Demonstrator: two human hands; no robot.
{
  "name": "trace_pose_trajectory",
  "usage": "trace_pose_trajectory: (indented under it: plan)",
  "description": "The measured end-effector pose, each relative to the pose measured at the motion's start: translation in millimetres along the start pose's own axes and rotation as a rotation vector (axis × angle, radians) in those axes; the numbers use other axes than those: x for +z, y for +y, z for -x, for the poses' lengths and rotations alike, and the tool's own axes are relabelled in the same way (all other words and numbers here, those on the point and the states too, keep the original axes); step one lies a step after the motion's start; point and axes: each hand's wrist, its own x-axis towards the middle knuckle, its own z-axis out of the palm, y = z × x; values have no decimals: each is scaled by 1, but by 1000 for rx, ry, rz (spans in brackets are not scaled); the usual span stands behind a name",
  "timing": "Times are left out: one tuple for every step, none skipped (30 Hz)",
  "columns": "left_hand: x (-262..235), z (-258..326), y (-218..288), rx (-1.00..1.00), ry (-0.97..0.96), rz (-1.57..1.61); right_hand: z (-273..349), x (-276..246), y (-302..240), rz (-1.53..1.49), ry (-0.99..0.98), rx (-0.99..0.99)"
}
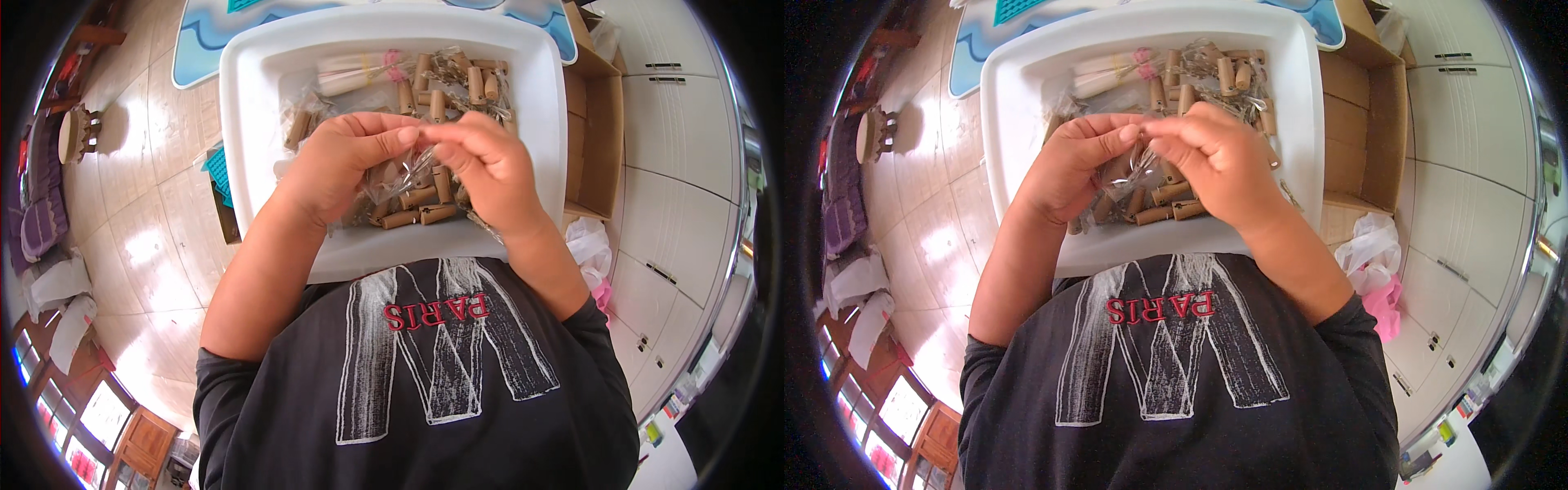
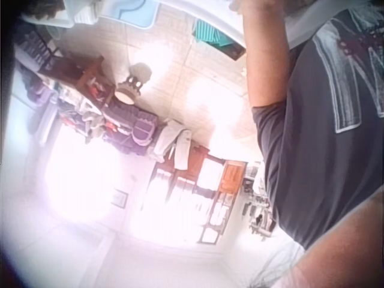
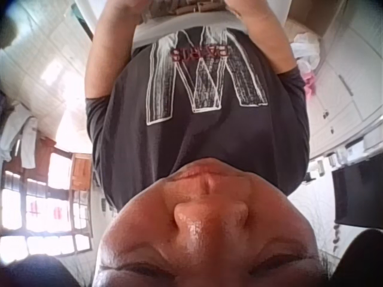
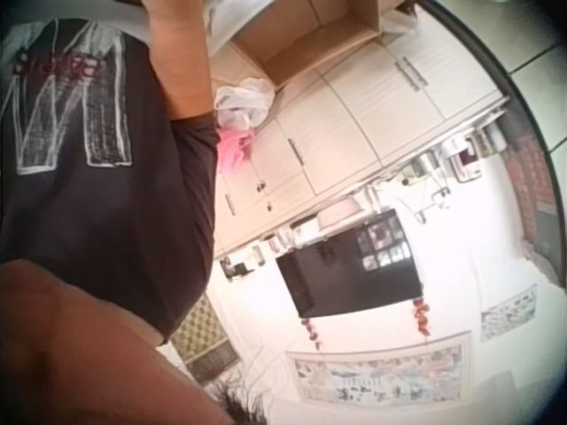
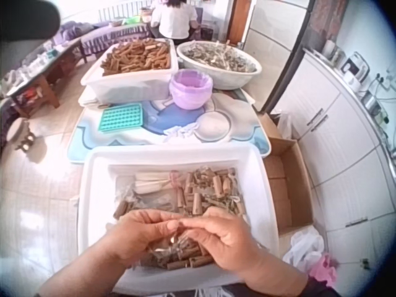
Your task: The person repeatedly picks up small cylindrical wooden corks from a white tray and places them into small clear plastic bags. They seal each bag and return it to the tray, continuing this process for the duration of the clip.
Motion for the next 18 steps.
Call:
trace_pose_trajectory:
  plan:
    - [1, 0, 0, -11, 27, 24, 0, 1, 1, -64, 79, 46]
    - [2, 1, 1, -21, 54, 48, 0, 1, 1, -128, 157, 91]
    - [3, 1, 1, -31, 81, 72, 0, 0, -1, -283, 145, 180]
    - [2, 1, 1, -34, 64, 76, 0, -1, -2, -253, 129, 169]
    - [1, 2, 2, -36, 47, 80, 1, -1, -1, -223, 113, 158]
    - [0, 2, 2, -38, 31, 83, 1, -2, -2, -193, 97, 147]
    - [-1, 2, 1, -44, 30, 79, 1, -1, -2, -165, 70, 156]
    - [-2, 1, -1, -50, 30, 74, 0, 0, -2, -138, 43, 165]
    - [-2, 0, -2, -56, 29, 69, 0, 1, -2, -111, 16, 174]
    - [-4, 1, -3, -49, 35, 39, -1, 0, 1, -119, 35, 158]
    - [-6, 2, -4, -42, 40, 9, 0, 0, 7, -126, 54, 141]
    - [-7, 3, -4, -36, 46, -22, 0, -1, 10, -134, 73, 125]
    - [-6, 5, -3, -42, 51, 13, -1, -2, 9, -188, 118, 179]
    - [-3, 8, -1, -48, 56, 48, -2, -3, 6, -243, 163, 233]
    - [-2, 9, 1, -55, 62, 82, -2, -4, 5, -298, 208, 287]
    - [-3, 9, 2, -77, 42, 49, -2, -6, 6, -286, 217, 271]
    - [-6, 9, 3, -100, 23, 16, -3, -8, 7, -274, 224, 255]
    - [-7, 8, 4, -122, 4, -17, -3, -10, 8, -262, 232, 239]
